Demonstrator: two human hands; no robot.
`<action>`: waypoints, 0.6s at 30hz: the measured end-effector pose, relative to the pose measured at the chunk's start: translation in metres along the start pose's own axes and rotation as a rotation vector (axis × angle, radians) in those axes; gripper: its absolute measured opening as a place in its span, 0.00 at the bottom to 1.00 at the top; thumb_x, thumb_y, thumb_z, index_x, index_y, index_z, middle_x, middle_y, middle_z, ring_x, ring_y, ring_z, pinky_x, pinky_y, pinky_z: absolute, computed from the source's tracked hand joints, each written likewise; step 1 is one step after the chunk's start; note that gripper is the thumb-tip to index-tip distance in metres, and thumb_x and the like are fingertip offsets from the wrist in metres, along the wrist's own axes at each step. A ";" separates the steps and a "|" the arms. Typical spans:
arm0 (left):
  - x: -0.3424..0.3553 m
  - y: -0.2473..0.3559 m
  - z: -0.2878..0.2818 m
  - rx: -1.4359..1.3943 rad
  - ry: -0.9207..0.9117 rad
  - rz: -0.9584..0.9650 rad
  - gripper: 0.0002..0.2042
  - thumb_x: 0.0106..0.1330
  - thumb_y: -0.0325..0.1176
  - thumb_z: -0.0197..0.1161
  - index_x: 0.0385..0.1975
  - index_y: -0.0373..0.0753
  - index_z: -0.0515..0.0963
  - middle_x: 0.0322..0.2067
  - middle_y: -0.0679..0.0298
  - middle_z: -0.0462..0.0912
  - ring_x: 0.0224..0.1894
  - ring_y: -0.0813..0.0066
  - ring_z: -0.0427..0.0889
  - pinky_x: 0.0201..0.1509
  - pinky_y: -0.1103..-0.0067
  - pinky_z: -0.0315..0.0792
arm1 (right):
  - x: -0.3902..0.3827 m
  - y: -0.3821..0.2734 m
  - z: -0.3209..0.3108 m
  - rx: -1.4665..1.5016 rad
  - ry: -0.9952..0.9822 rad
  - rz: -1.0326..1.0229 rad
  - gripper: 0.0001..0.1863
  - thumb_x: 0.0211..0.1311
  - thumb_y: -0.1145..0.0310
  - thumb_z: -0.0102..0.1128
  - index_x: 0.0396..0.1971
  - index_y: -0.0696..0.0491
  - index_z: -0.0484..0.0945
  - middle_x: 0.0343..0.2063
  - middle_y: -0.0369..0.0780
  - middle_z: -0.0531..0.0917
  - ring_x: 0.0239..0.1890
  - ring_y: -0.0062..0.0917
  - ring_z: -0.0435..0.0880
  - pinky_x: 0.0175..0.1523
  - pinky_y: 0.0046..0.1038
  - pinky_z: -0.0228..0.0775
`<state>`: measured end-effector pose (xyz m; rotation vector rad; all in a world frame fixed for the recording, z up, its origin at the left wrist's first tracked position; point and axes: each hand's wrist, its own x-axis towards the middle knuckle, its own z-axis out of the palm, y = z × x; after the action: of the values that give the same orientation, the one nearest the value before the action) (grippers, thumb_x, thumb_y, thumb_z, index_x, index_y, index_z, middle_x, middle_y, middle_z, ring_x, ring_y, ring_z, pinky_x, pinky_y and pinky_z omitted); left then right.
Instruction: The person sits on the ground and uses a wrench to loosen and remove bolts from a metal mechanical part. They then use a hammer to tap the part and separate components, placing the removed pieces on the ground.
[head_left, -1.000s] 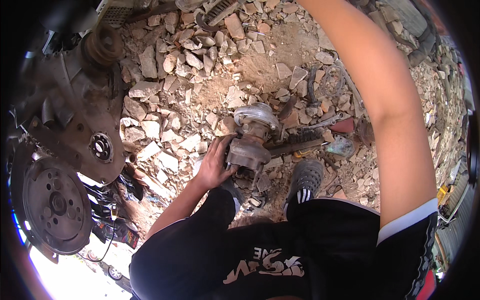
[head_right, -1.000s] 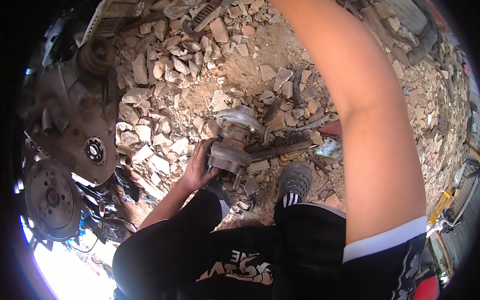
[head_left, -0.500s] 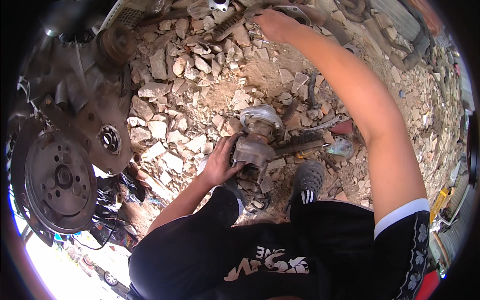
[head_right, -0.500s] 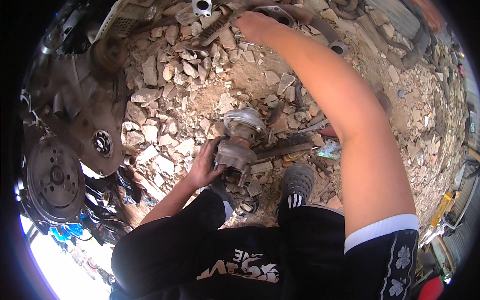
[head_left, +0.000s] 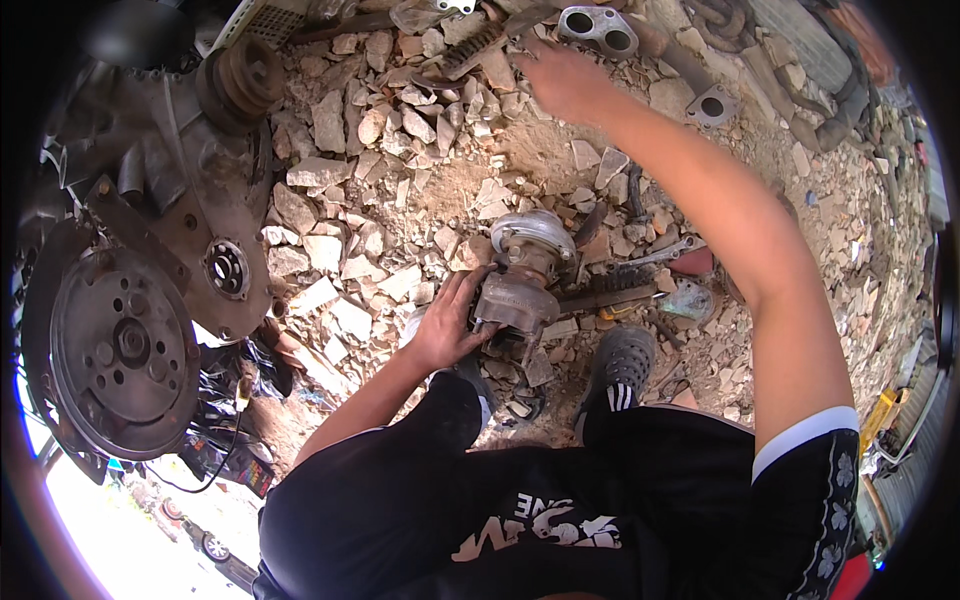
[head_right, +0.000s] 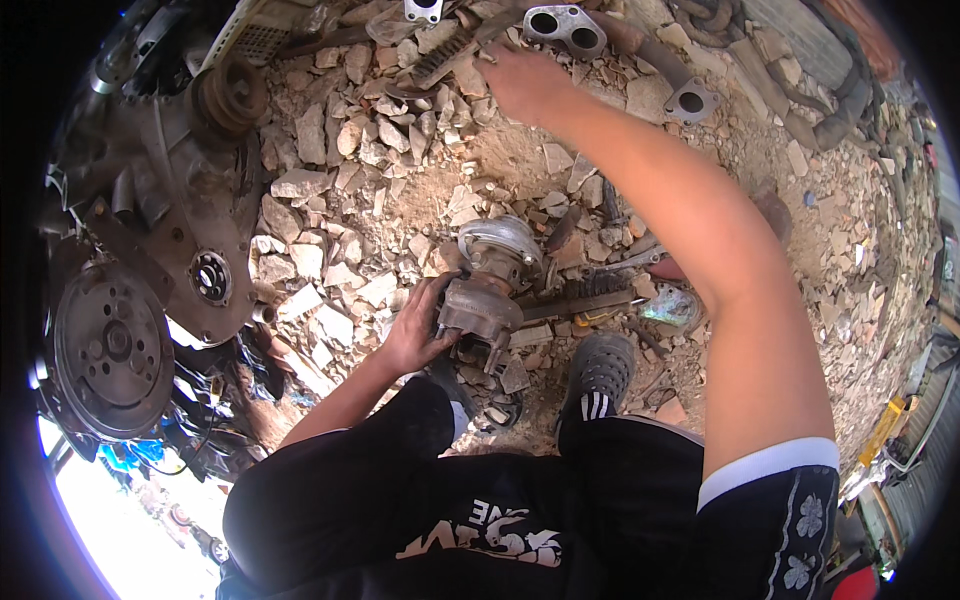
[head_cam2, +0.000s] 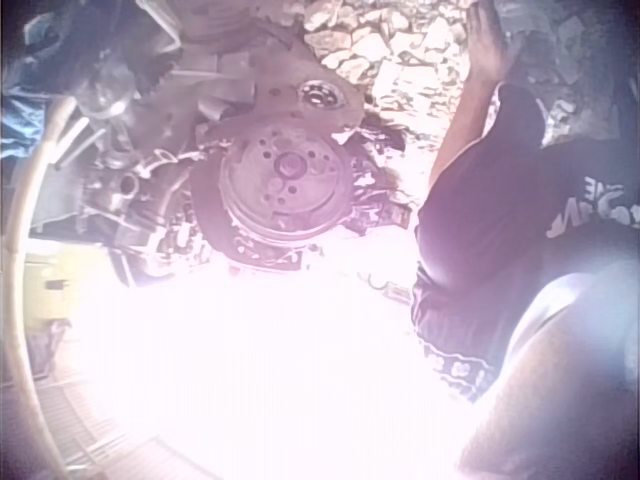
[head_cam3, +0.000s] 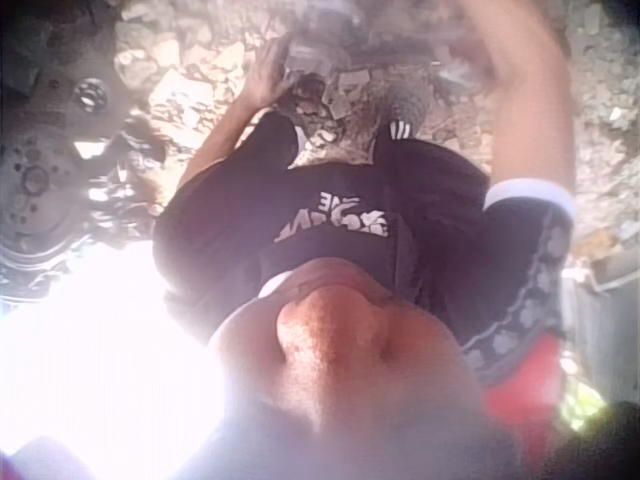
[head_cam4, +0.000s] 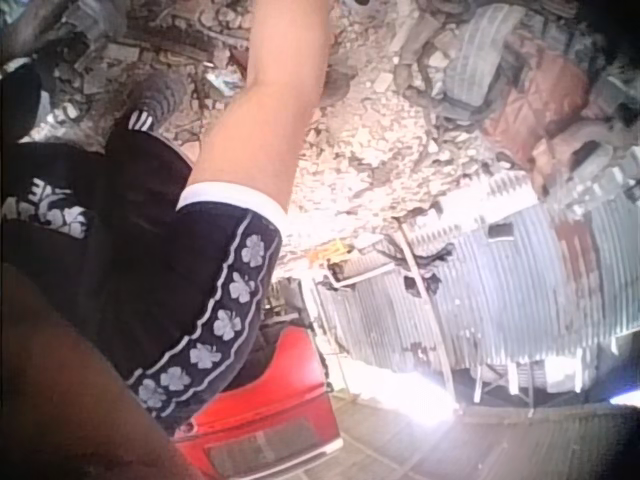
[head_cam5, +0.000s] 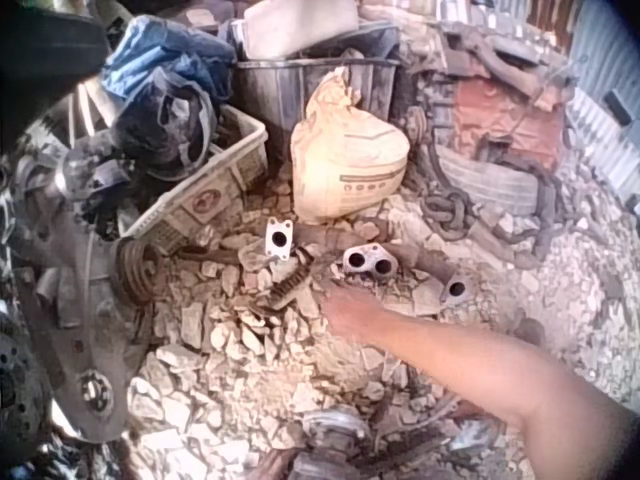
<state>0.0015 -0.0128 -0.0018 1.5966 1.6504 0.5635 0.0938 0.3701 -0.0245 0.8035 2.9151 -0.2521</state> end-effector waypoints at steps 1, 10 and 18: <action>-0.001 0.000 0.000 0.018 0.026 0.023 0.44 0.60 0.38 0.75 0.75 0.37 0.59 0.56 0.42 0.73 0.58 0.39 0.75 0.64 0.57 0.72 | -0.007 -0.007 0.008 -0.021 -0.024 0.007 0.30 0.70 0.70 0.56 0.72 0.49 0.69 0.72 0.48 0.68 0.71 0.44 0.73 0.72 0.42 0.72; -0.004 -0.006 0.002 -0.072 -0.051 -0.061 0.44 0.62 0.39 0.72 0.75 0.31 0.56 0.65 0.38 0.69 0.66 0.36 0.70 0.72 0.56 0.66 | -0.052 -0.053 0.036 0.173 -0.213 -0.028 0.40 0.76 0.49 0.55 0.81 0.36 0.50 0.82 0.45 0.48 0.82 0.44 0.50 0.81 0.53 0.55; -0.002 -0.009 0.002 -0.022 -0.037 0.006 0.43 0.63 0.41 0.70 0.75 0.31 0.56 0.64 0.39 0.69 0.64 0.37 0.71 0.70 0.56 0.66 | -0.046 -0.059 0.054 0.053 -0.222 -0.121 0.30 0.72 0.62 0.56 0.73 0.43 0.67 0.79 0.42 0.57 0.80 0.39 0.58 0.81 0.55 0.49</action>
<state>-0.0032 -0.0158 -0.0098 1.5870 1.6072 0.5499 0.1055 0.2869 -0.0627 0.5657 2.7595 -0.4037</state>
